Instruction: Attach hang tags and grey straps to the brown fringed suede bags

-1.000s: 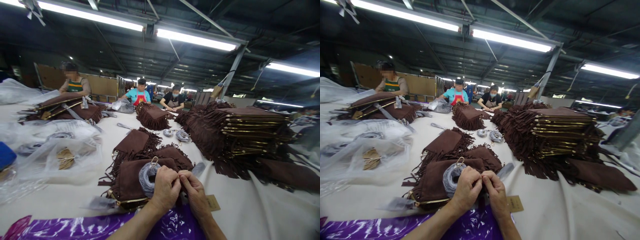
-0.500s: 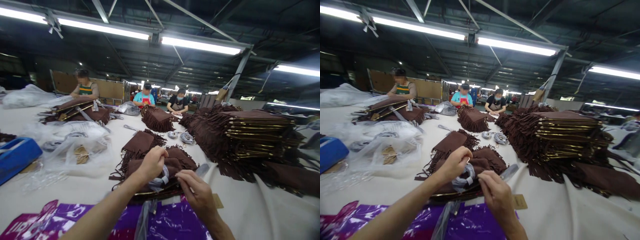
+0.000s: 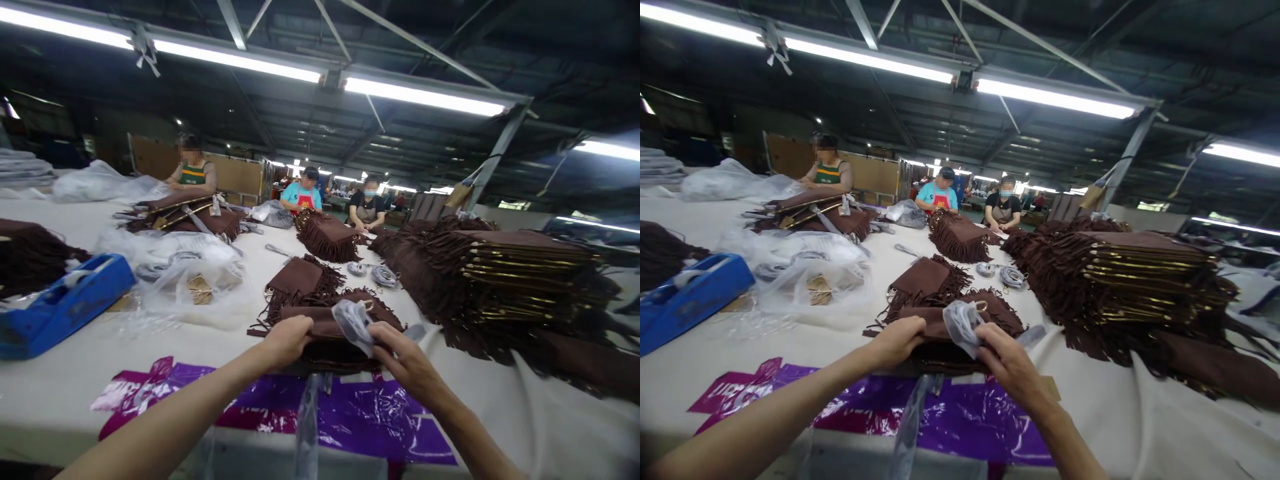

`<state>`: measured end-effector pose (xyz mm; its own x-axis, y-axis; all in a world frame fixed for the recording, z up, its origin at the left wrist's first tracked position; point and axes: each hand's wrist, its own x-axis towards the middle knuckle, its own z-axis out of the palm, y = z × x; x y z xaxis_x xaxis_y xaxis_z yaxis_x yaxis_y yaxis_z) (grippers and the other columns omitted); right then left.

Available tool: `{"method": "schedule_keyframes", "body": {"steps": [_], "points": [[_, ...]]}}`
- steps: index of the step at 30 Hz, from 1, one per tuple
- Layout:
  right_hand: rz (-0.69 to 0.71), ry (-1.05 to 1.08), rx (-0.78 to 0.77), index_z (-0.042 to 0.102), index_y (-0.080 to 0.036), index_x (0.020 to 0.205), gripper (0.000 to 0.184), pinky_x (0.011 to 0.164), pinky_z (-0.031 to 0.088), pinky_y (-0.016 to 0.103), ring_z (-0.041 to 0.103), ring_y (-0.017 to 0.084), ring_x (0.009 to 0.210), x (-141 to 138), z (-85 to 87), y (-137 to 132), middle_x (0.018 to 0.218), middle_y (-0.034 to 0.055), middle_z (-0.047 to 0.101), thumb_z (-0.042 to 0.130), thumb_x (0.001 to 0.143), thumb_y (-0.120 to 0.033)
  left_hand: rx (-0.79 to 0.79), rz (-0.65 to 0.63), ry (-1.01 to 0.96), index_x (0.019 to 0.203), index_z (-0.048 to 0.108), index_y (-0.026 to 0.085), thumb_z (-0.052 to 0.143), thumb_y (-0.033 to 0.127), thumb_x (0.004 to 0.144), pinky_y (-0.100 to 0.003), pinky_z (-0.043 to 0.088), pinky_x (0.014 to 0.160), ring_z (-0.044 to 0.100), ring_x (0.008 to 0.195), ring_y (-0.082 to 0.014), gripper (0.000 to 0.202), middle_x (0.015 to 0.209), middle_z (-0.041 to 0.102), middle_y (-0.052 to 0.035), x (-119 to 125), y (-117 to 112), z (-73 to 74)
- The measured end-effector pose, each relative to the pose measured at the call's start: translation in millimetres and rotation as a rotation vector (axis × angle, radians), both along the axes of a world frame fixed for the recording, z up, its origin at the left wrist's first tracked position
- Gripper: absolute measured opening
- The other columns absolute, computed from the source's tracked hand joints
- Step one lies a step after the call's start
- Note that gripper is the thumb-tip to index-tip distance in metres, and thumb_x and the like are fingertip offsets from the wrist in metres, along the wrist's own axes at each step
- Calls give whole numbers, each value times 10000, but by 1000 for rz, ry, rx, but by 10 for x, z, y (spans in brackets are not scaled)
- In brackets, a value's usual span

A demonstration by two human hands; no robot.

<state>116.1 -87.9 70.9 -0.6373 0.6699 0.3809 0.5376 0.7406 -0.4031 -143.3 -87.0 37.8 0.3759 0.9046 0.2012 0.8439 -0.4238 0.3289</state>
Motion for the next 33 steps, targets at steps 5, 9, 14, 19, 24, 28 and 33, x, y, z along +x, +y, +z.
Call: {"method": "schedule_keyframes", "body": {"steps": [5, 9, 14, 19, 24, 28, 33], "points": [[181, -143, -155, 540, -245, 979, 147, 793, 439, 239, 591, 154, 909, -57, 58, -418, 1011, 21, 603, 436, 923, -157, -131, -26, -233, 768, 583, 172, 540, 182, 798, -217, 371, 626, 531, 717, -144, 53, 731, 586, 12, -109, 205, 312], [-107, -353, 3, 576, -237, 975, 169, 730, 452, 253, 625, 166, 837, -374, -146, -286, 951, 24, 627, 427, 921, -178, -115, -58, -243, 733, 594, 172, 538, 185, 784, -209, 339, 596, 488, 672, -131, 77, 663, 535, 28, -90, 180, 415], [-473, -505, 126, 682, -148, 912, 266, 682, 469, 286, 667, 235, 810, -805, -425, 203, 860, 139, 699, 448, 843, -42, -90, -127, -284, 714, 595, 164, 534, 181, 768, -208, 358, 624, 499, 687, -130, 83, 701, 570, 17, -12, 43, 335], [-451, -459, 215, 671, -129, 1009, 334, 721, 463, 296, 656, 246, 856, -870, -571, 41, 970, 168, 691, 420, 833, 4, -107, -15, -308, 860, 608, 169, 468, 232, 823, -234, 406, 703, 554, 785, -157, 158, 863, 629, -21, -255, -204, 286], [-204, -234, 299, 595, -213, 1159, 260, 574, 403, 250, 666, 194, 693, -944, -594, -617, 834, 48, 694, 447, 947, -236, -216, 37, -123, 841, 558, 187, 439, 165, 761, -257, 384, 674, 554, 764, -179, 146, 828, 621, -22, -585, -605, 225], [-71, -389, 206, 611, -283, 1081, 199, 478, 338, 246, 670, 196, 603, -1311, -437, -857, 785, 11, 722, 568, 891, -323, -219, -67, -131, 916, 524, 193, 430, 106, 667, -261, 382, 711, 542, 824, -187, 280, 901, 612, -25, -618, -739, 67], [-29, -415, 157, 632, -303, 1002, 149, 533, 397, 250, 697, 220, 725, -1441, -279, -804, 852, 8, 740, 610, 861, -346, -345, -79, -333, 905, 512, 193, 403, 107, 604, -243, 390, 693, 539, 801, -171, 332, 828, 604, 4, -658, -619, -78]]}}
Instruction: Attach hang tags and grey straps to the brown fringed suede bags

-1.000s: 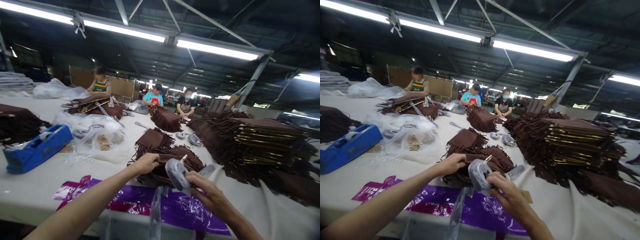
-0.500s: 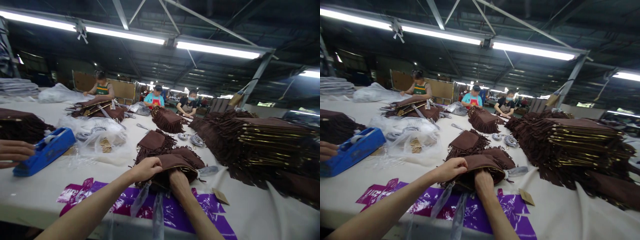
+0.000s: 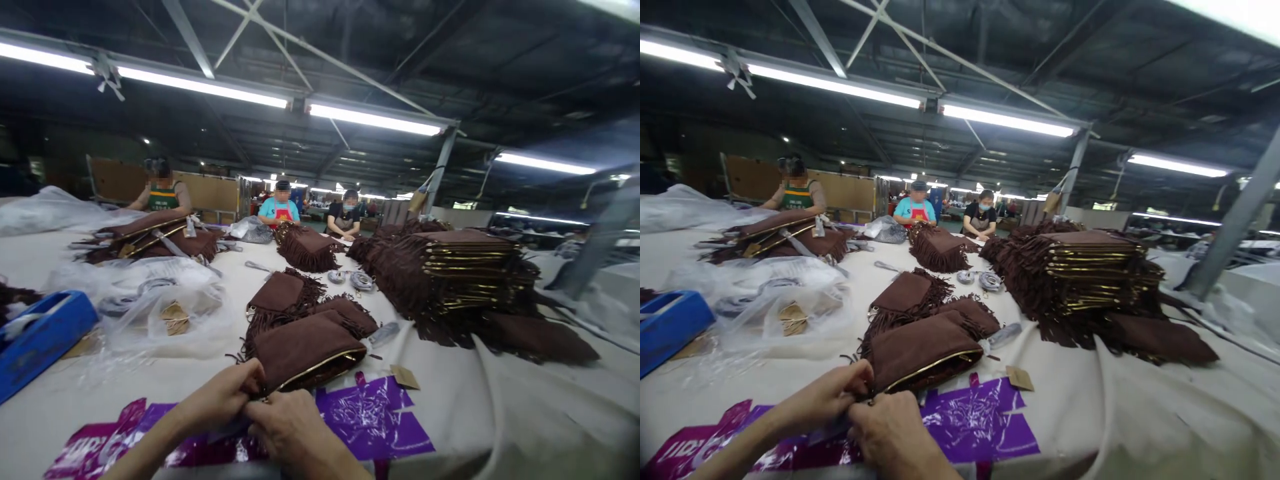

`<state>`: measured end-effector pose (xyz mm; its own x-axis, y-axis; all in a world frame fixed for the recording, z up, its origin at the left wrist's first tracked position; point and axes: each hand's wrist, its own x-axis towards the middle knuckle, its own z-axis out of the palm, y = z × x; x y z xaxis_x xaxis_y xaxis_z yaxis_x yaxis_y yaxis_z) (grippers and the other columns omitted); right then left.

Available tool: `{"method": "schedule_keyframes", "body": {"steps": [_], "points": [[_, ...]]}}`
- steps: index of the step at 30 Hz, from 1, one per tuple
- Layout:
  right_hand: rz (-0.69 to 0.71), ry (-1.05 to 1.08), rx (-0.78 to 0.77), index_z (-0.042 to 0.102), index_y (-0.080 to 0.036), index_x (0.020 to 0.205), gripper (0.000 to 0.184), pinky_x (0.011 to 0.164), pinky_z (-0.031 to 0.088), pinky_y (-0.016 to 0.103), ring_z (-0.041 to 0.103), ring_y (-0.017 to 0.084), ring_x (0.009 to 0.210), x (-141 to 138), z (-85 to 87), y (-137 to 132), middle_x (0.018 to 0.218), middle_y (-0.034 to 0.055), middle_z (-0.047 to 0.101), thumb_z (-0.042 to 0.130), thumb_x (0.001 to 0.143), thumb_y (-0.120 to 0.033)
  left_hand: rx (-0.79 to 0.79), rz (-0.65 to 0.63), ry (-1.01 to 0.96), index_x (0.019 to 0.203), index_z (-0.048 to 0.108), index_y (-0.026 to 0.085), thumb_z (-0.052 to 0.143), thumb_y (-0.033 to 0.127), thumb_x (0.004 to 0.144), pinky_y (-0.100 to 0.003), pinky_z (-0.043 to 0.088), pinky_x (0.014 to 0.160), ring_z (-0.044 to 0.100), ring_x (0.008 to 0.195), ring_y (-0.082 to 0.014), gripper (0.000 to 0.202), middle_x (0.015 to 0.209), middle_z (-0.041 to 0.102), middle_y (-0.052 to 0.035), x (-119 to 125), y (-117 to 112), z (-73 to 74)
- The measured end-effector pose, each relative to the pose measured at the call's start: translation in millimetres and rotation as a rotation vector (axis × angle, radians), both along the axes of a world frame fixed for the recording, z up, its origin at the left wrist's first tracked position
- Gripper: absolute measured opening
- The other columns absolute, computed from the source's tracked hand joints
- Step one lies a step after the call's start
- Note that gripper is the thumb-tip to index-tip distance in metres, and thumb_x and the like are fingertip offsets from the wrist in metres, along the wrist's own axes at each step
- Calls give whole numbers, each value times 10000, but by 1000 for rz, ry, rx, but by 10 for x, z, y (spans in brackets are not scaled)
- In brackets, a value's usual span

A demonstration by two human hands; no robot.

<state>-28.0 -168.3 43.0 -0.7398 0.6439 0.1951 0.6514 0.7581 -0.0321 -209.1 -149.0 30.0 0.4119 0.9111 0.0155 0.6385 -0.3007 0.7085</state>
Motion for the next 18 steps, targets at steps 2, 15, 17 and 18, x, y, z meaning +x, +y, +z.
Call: {"method": "schedule_keyframes", "body": {"steps": [2, 15, 17, 18], "points": [[-12, 55, -40, 631, -305, 1027, 296, 580, 446, 278, 695, 250, 777, -6, -12, -16, 887, 17, 734, 686, 785, -467, -69, -3, -96, 852, 506, 187, 423, 131, 578, -227, 388, 660, 526, 760, -157, 291, 772, 577, 20, -26, 66, -34], [-310, 221, -149, 534, -219, 984, 163, 556, 363, 250, 702, 214, 778, 23, 85, 212, 880, 26, 719, 496, 870, -108, -87, 12, -304, 773, 469, 177, 510, 238, 687, -218, 353, 579, 476, 628, -121, 113, 655, 512, 38, 54, 139, 211], [-342, 285, -124, 493, -212, 967, 149, 552, 341, 251, 699, 203, 740, 228, 30, 298, 798, 17, 720, 457, 881, -97, -52, 29, -244, 770, 467, 181, 468, 214, 677, -220, 349, 567, 477, 615, -126, 99, 640, 505, 40, 7, 159, 224], [-373, 313, -93, 475, -207, 971, 155, 556, 338, 254, 698, 202, 728, 366, -8, 356, 772, 22, 717, 428, 888, -85, -37, 38, -216, 770, 467, 183, 457, 216, 680, -222, 349, 564, 480, 613, -130, 96, 638, 506, 39, -38, 177, 223]]}}
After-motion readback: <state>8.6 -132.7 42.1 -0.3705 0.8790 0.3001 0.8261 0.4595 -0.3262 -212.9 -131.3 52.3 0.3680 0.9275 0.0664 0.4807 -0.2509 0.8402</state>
